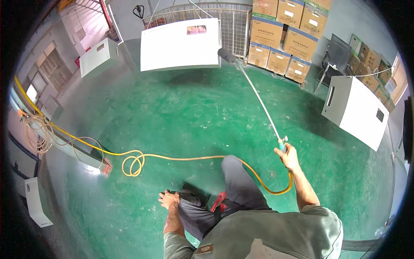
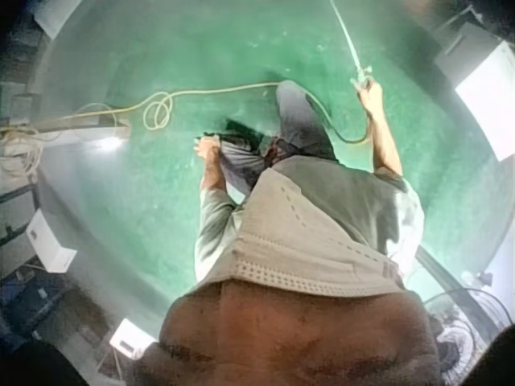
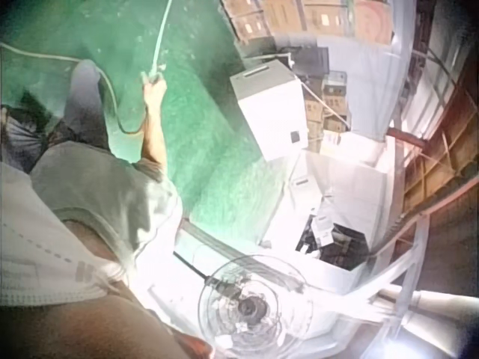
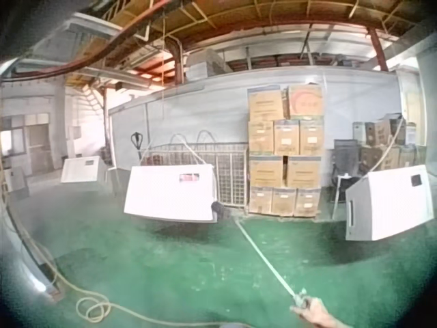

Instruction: Using a large handheld propane torch to heat white rectangular metal panels suspended from a conveyor line.

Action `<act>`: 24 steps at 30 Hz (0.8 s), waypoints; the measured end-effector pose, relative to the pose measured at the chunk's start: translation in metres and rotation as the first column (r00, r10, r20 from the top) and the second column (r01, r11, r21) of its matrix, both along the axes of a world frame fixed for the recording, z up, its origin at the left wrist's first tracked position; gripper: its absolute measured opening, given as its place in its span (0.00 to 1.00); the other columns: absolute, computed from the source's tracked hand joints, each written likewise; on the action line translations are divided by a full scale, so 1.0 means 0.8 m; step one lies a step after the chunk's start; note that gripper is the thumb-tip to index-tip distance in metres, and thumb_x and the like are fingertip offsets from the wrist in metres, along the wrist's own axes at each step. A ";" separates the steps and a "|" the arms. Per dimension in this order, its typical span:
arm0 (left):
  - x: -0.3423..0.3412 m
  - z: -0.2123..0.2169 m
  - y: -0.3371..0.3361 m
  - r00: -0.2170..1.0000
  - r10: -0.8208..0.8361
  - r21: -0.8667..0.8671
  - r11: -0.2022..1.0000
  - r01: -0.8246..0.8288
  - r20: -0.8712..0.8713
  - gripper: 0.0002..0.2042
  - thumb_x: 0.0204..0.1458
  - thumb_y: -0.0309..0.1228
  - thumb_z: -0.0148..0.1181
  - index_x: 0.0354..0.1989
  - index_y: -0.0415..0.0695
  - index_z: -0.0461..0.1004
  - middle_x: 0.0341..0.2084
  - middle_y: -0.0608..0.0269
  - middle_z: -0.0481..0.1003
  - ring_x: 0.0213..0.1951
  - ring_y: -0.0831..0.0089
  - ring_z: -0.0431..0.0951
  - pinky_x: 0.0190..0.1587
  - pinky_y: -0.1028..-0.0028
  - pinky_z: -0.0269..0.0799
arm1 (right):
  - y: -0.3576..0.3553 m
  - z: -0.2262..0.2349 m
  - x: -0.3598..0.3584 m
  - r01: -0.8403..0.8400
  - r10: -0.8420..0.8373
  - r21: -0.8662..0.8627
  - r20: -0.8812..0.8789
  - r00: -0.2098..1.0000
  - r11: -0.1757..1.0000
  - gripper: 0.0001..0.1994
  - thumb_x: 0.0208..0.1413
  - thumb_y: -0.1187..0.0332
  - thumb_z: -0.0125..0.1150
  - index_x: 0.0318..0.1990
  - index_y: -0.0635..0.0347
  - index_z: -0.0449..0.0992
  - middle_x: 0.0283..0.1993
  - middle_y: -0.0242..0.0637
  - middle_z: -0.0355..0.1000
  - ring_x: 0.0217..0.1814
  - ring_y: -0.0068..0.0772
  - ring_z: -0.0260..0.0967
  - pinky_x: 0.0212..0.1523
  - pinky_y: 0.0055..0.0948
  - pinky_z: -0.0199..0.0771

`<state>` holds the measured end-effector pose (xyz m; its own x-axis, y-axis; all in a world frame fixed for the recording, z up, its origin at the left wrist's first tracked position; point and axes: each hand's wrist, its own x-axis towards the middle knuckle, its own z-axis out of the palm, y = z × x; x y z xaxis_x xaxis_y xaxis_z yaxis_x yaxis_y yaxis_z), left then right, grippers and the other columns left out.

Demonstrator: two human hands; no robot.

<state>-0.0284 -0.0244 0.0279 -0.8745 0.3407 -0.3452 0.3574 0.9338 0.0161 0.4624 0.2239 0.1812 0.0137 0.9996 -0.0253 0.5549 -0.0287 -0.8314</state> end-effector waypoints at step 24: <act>0.000 0.002 -0.001 1.000 0.013 0.036 0.999 -0.013 0.014 0.30 0.48 0.50 0.66 0.61 0.56 0.72 0.64 0.57 0.59 0.63 0.49 0.62 0.58 0.48 0.69 | -0.036 0.041 -0.065 -0.145 0.151 -0.049 0.126 0.981 0.988 0.21 0.49 0.56 0.76 0.37 0.65 0.77 0.21 0.35 0.66 0.25 0.26 0.63 0.28 0.35 0.66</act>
<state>-0.0287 -0.0252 0.0298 -0.8740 0.3420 -0.3452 0.3449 0.9370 0.0551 0.4101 0.1949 0.2139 -0.1287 0.9891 -0.0722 0.6581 0.0307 -0.7523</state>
